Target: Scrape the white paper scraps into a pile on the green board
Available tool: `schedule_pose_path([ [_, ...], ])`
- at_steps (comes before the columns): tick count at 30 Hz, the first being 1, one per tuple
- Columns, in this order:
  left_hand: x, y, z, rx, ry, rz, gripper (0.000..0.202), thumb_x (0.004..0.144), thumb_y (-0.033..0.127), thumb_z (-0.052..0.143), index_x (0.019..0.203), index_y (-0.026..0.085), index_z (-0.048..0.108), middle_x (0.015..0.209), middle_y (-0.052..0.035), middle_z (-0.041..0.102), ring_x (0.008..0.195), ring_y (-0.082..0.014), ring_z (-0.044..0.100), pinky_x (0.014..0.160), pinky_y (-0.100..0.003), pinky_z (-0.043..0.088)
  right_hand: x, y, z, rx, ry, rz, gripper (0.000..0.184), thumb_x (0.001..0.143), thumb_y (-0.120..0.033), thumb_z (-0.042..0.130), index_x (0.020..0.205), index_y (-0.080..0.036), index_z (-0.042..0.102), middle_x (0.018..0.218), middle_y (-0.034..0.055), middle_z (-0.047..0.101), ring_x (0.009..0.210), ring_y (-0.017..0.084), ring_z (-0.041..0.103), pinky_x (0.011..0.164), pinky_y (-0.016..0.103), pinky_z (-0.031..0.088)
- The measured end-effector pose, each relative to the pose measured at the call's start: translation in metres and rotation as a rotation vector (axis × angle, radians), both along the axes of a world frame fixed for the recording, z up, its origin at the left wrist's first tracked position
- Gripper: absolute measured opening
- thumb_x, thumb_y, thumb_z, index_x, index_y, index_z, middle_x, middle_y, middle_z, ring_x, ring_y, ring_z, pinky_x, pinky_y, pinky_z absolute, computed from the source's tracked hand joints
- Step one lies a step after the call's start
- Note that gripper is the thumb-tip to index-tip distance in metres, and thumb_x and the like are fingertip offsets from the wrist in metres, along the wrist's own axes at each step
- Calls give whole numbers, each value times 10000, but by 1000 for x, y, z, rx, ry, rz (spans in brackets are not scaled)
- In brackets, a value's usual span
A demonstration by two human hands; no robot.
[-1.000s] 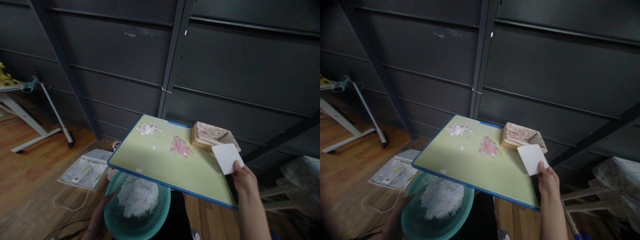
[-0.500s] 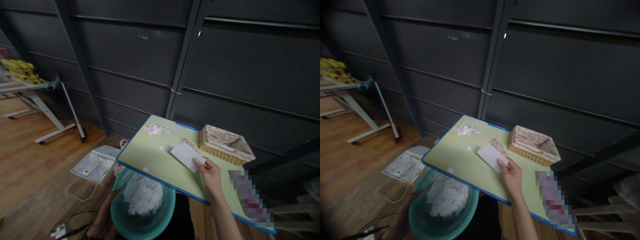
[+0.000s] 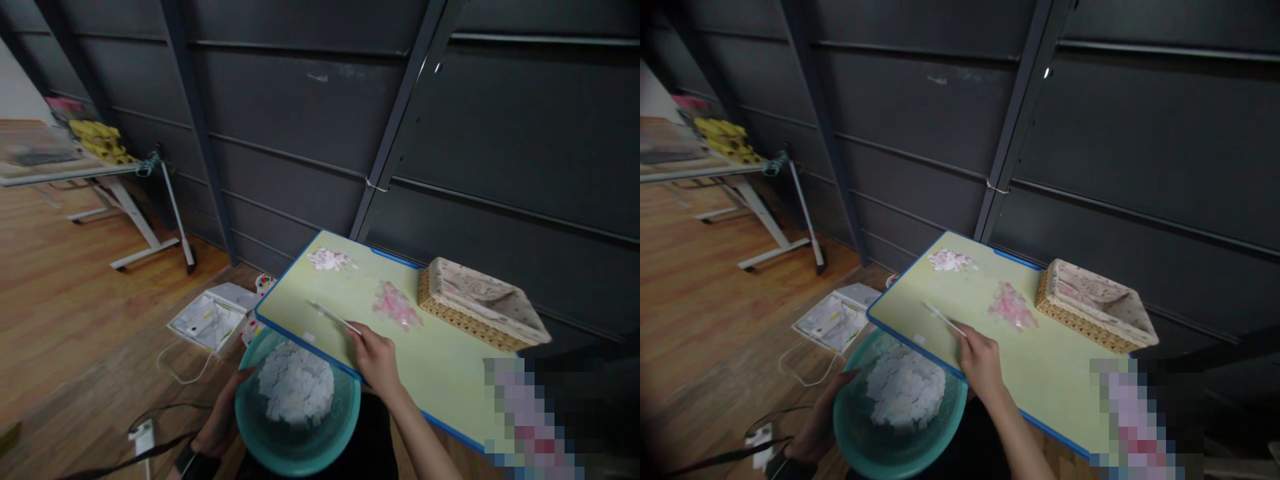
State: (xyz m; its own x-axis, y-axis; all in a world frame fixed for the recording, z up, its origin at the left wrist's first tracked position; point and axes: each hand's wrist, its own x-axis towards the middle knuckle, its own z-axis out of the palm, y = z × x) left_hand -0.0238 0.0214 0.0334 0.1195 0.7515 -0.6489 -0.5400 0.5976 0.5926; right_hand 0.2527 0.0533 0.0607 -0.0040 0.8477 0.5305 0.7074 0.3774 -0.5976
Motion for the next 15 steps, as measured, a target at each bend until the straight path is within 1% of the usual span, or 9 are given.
schedule_pose_path([
  [2, -1, 0, -1, 3, 26, -18, 163, 761, 254, 668, 863, 127, 683, 672, -35, 748, 549, -171, 669, 586, -282, 543, -4, -12, -1, 15, 0, 96, 266, 910, -216, 459, 1050, -219, 685, 979, 26, 731, 852, 156, 695, 773, 243, 545],
  [4, -1, 0, -3, 15, 53, -29, 156, 755, 282, 676, 813, 137, 671, 624, -28, 732, 515, -167, 653, 539, -278, 528, -9, -23, -2, 28, 9, 157, 279, 901, -180, 466, 1071, -230, 681, 1021, 25, 722, 916, 159, 685, 830, 260, 542],
  [6, -1, 0, -4, 5, 72, -31, 166, 759, 290, 673, 823, 137, 663, 634, -30, 735, 512, -171, 654, 535, -287, 527, -12, -32, -1, 26, 30, 202, 281, 893, -166, 479, 1072, -235, 684, 1021, 27, 722, 924, 162, 684, 838, 262, 544],
  [9, 0, 0, -4, 3, 75, -28, 236, 773, 274, 658, 959, 129, 654, 696, -37, 754, 534, -193, 671, 543, -310, 529, -18, -40, 1, -28, 81, 240, 254, 888, -183, 504, 1035, -246, 701, 969, 19, 734, 861, 155, 698, 786, 238, 553],
  [12, 0, 0, -4, 28, 60, -25, 250, 788, 262, 642, 1002, 132, 652, 709, -33, 760, 577, -200, 690, 571, -302, 530, -19, -42, 5, -122, 150, 202, 215, 885, -232, 526, 964, -253, 725, 893, 9, 744, 782, 151, 703, 717, 224, 552],
  [15, -1, -1, -1, 33, 55, -17, 212, 788, 257, 647, 959, 135, 672, 730, -34, 767, 637, -198, 704, 618, -285, 536, -6, -31, 15, -188, 204, 101, 201, 866, -310, 554, 893, -247, 743, 819, 13, 745, 715, 163, 693, 661, 242, 546],
])
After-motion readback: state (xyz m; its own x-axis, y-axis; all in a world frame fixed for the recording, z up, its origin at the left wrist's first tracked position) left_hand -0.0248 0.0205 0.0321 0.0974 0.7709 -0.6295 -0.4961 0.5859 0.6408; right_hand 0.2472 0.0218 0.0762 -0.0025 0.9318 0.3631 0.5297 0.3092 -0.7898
